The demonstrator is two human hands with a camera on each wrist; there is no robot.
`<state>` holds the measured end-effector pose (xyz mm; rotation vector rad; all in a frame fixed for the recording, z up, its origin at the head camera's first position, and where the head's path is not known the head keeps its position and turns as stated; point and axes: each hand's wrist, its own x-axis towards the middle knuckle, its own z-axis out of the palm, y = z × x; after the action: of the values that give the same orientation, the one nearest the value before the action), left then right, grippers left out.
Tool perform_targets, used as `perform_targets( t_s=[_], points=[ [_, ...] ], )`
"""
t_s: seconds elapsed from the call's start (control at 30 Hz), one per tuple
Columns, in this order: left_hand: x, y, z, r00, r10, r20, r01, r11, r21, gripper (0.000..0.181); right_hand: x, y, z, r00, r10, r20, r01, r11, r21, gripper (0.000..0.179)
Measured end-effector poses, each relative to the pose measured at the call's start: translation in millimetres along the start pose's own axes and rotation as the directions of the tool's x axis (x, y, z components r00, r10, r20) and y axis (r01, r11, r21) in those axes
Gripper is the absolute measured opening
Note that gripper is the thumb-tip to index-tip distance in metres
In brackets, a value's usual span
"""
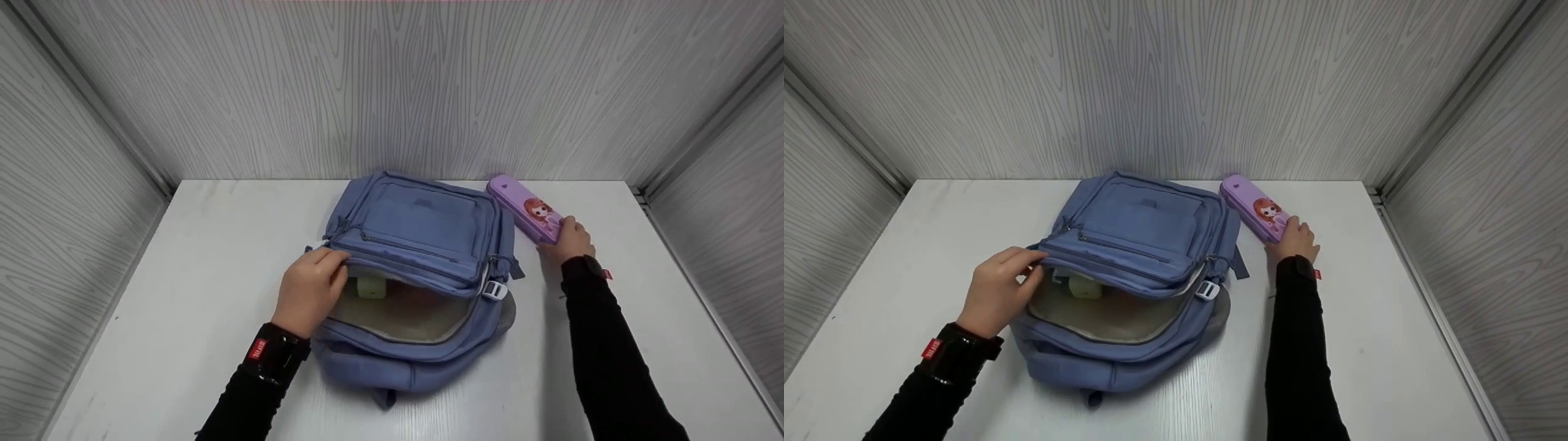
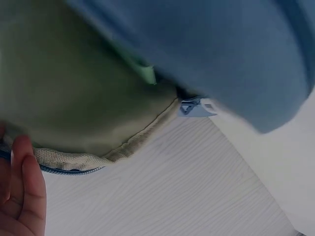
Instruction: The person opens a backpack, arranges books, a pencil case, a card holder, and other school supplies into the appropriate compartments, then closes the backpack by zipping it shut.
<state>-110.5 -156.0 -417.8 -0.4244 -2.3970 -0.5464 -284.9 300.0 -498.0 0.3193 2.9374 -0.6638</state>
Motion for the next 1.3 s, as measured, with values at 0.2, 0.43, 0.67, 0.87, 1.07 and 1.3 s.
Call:
perform_targets(
  t_s=[0.2, 0.43, 0.67, 0.87, 1.07, 1.3],
  points=[
    [22.4, 3.2, -4.3, 1.000, -0.023, 0.009, 0.023, 1.000, -0.020, 0.011, 5.0, 2.3, 0.0, 0.998, -0.058, -0.010, 0.058, 0.998, 0.033, 0.071],
    [51.3, 1.3, -6.4, 0.999, -0.044, 0.030, 0.045, 0.999, -0.027, 0.011, -3.2, -3.0, -16.1, 0.974, -0.147, -0.174, 0.177, 0.970, 0.167, 0.068],
    [76.0, -1.2, -6.1, 0.995, -0.089, 0.051, 0.090, 0.996, -0.015, 0.013, -38.5, -4.6, -49.7, 0.934, -0.205, -0.294, 0.286, 0.921, 0.266, 0.063],
    [89.0, -3.0, -5.6, 0.989, -0.133, 0.063, 0.135, 0.991, -0.019, 0.015, -97.5, 6.3, -82.7, 0.908, -0.221, -0.357, 0.335, 0.894, 0.298, 0.058],
    [93.4, -5.0, -6.9, 0.980, -0.176, 0.095, 0.179, 0.984, -0.022, 0.016, -167.4, 12.1, -101.1, 0.843, -0.395, -0.365, 0.538, 0.618, 0.574, 0.058],
    [95.2, -6.7, -8.1, 0.974, -0.202, 0.098, 0.206, 0.978, -0.034, 0.017, -219.8, -15.7, -79.5, 0.674, -0.678, -0.293, 0.658, 0.372, 0.654, 0.067]
  ],
)
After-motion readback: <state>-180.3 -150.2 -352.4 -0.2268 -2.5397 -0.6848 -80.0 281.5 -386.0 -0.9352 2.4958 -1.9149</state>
